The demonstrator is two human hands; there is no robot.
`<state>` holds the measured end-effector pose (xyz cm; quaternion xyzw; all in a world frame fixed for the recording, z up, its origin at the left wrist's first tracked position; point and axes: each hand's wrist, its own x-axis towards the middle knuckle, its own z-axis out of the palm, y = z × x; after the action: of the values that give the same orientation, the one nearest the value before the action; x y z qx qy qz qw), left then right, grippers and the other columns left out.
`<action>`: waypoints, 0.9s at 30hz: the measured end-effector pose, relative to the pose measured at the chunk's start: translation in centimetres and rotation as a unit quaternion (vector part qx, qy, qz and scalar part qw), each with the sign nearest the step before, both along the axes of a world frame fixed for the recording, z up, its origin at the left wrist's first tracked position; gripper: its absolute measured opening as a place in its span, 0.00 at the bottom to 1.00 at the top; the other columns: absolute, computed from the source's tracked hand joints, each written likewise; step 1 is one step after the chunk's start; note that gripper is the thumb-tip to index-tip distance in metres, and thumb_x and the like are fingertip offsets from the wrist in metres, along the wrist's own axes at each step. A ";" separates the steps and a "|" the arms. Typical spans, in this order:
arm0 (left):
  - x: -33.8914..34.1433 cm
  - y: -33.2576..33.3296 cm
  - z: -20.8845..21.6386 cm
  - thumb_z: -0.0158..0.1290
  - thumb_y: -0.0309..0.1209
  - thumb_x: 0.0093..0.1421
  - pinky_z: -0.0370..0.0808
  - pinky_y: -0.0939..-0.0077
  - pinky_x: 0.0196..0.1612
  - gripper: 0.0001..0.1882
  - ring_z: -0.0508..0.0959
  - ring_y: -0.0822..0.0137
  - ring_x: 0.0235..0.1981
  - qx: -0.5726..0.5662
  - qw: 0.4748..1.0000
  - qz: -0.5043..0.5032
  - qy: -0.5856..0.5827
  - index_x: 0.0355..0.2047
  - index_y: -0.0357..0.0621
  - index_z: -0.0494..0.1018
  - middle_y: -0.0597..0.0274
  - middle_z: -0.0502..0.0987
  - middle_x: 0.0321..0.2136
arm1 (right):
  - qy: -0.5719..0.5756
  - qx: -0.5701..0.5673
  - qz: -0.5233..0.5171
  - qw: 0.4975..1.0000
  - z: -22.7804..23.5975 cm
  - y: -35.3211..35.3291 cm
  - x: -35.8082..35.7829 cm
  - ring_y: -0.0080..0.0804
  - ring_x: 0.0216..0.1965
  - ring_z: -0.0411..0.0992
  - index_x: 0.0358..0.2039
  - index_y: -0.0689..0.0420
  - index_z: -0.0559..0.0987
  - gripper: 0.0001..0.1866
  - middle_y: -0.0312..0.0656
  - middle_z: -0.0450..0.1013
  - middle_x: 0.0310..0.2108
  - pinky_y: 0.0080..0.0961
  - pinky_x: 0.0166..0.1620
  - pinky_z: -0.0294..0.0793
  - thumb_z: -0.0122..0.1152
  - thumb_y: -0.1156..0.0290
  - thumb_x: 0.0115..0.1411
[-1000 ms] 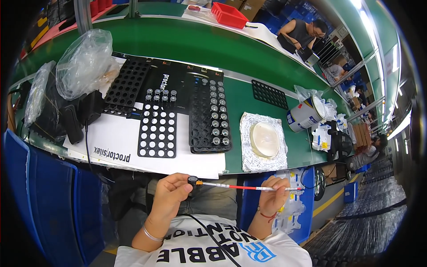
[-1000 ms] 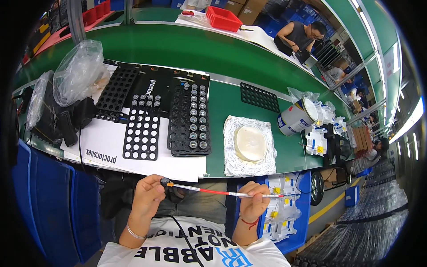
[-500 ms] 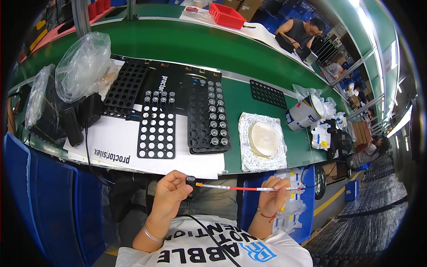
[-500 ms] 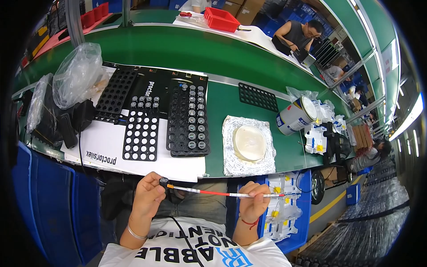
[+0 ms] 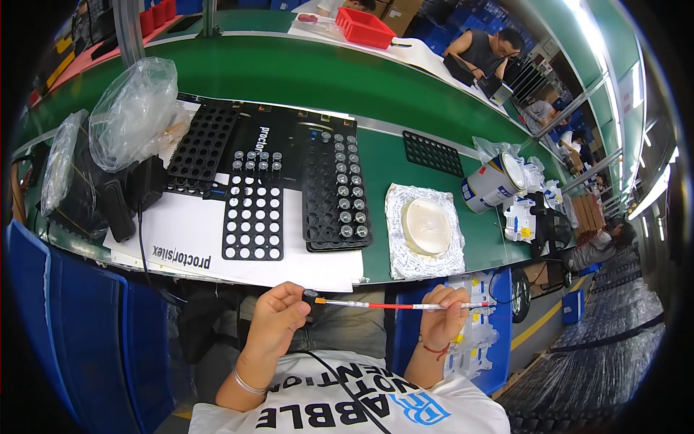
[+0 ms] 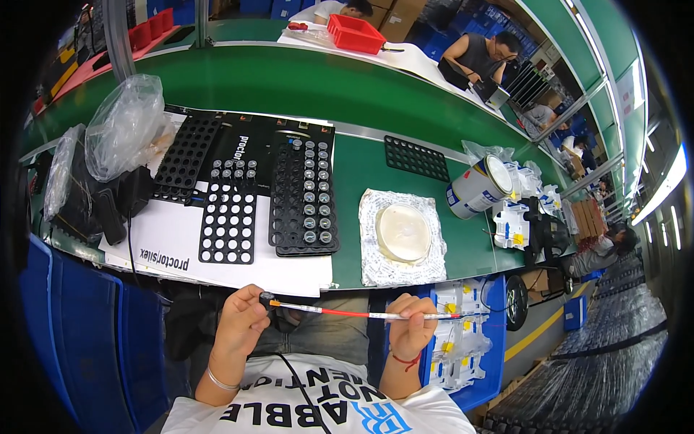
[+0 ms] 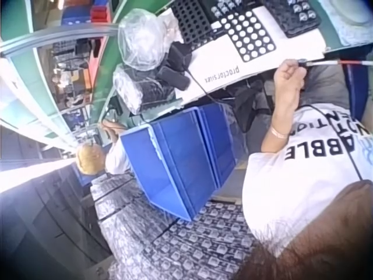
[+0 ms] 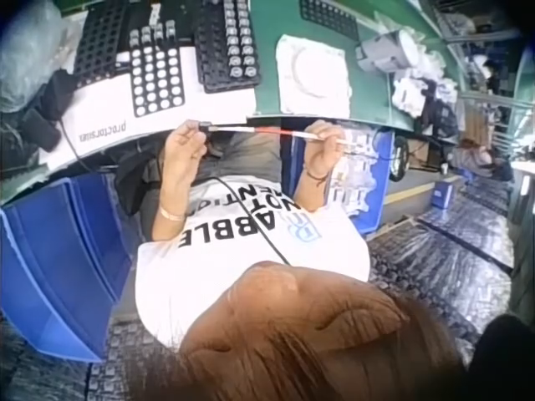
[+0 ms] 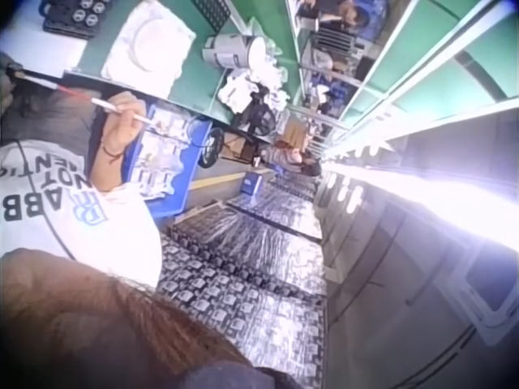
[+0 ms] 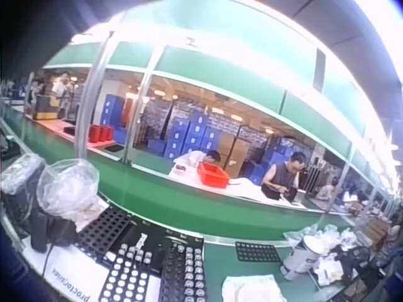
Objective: Apply a substance to small black circular components using a brush and organize them in a specialized tray on an assembly line.
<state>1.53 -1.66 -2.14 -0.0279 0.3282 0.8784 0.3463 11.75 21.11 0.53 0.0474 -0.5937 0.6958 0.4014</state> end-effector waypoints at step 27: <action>0.0 0.2 -0.6 0.53 0.19 0.50 0.56 0.91 0.18 0.10 0.62 0.84 0.17 0.067 0.996 -0.025 -0.057 0.33 0.42 0.66 0.68 0.71 0.26 | 0.014 -0.062 -0.004 0.998 0.1 -0.4 0.0 0.26 0.17 0.58 0.22 0.59 0.64 0.14 0.41 0.63 0.15 0.19 0.21 0.59 0.47 0.64 0.59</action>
<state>1.50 -1.49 -2.70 -0.0463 0.2494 0.8863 0.3874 11.80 20.74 0.67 0.0302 -0.5441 0.7290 0.4142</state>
